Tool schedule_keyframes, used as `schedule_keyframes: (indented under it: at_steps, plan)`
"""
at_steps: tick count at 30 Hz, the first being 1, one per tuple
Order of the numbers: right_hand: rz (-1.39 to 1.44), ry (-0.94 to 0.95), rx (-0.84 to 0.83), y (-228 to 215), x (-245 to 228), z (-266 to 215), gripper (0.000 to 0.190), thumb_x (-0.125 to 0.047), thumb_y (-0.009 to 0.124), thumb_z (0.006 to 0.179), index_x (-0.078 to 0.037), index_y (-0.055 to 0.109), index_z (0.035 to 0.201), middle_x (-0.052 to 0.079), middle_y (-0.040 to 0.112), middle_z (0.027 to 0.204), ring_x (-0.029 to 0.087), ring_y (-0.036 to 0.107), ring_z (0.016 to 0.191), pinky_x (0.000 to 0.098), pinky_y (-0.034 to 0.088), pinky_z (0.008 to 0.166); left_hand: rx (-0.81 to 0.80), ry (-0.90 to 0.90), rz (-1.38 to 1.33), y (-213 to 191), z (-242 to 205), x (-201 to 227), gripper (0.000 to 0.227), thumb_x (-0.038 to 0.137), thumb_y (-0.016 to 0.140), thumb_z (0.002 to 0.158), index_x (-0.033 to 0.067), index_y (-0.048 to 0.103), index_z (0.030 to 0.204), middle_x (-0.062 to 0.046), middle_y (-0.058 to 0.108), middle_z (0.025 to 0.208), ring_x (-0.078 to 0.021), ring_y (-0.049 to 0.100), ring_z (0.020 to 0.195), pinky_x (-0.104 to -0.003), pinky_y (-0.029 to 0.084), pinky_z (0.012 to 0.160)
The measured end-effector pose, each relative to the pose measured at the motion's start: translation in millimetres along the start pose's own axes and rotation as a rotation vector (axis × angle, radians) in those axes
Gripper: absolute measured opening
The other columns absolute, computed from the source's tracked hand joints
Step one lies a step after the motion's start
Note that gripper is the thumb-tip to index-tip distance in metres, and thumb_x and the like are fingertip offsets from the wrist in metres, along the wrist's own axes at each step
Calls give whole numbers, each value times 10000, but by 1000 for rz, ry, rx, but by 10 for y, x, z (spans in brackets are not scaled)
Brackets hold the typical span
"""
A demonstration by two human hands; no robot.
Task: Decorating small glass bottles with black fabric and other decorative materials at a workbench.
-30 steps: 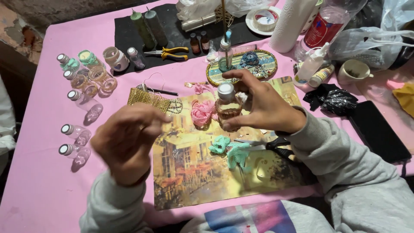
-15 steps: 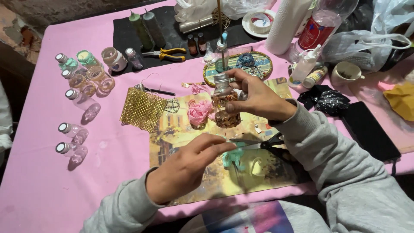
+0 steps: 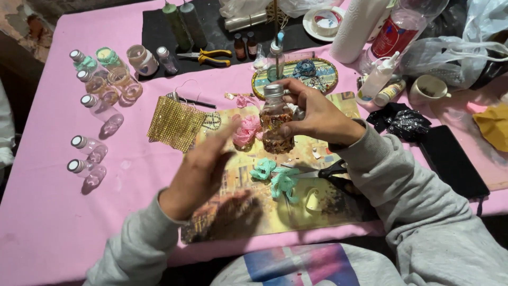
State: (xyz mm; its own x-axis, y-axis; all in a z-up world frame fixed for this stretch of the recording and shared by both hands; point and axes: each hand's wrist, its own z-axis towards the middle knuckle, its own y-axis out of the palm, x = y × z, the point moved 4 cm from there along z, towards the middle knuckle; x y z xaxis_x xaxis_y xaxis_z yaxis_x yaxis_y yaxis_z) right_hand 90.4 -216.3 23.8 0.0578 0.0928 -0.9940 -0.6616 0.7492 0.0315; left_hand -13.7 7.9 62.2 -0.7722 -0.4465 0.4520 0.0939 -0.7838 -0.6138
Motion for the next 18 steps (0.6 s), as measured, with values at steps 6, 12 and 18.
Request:
schedule_keyframes:
  at_steps: [6,12,18]
  plan:
    - [-352,-198,5,74,-120,-37,894,-28,890,737,-4,397,1482,113,536,1425,220,613,1222,354,587,1026,126,-77,-110,-20,459,-272,620,175,746,1031,69,432,1555,-160,688,1363,-221,721,1181,-325,620,939]
    - [-559,-162,190,119,-175,-82,911,-131,932,740,3,391,1460,113,690,1237,179,702,1136,332,599,949,-8,-136,-92,253,817,-324,617,255,916,845,20,614,1329,-114,759,1033,-176,737,818,-316,596,710]
    - [-606,-387,160,164,-221,-143,909,-137,929,794,14,361,1487,119,652,1160,192,669,1080,316,589,894,-26,-180,-102,340,797,-574,355,196,890,916,10,679,1132,-100,766,925,-153,776,809,-296,628,733]
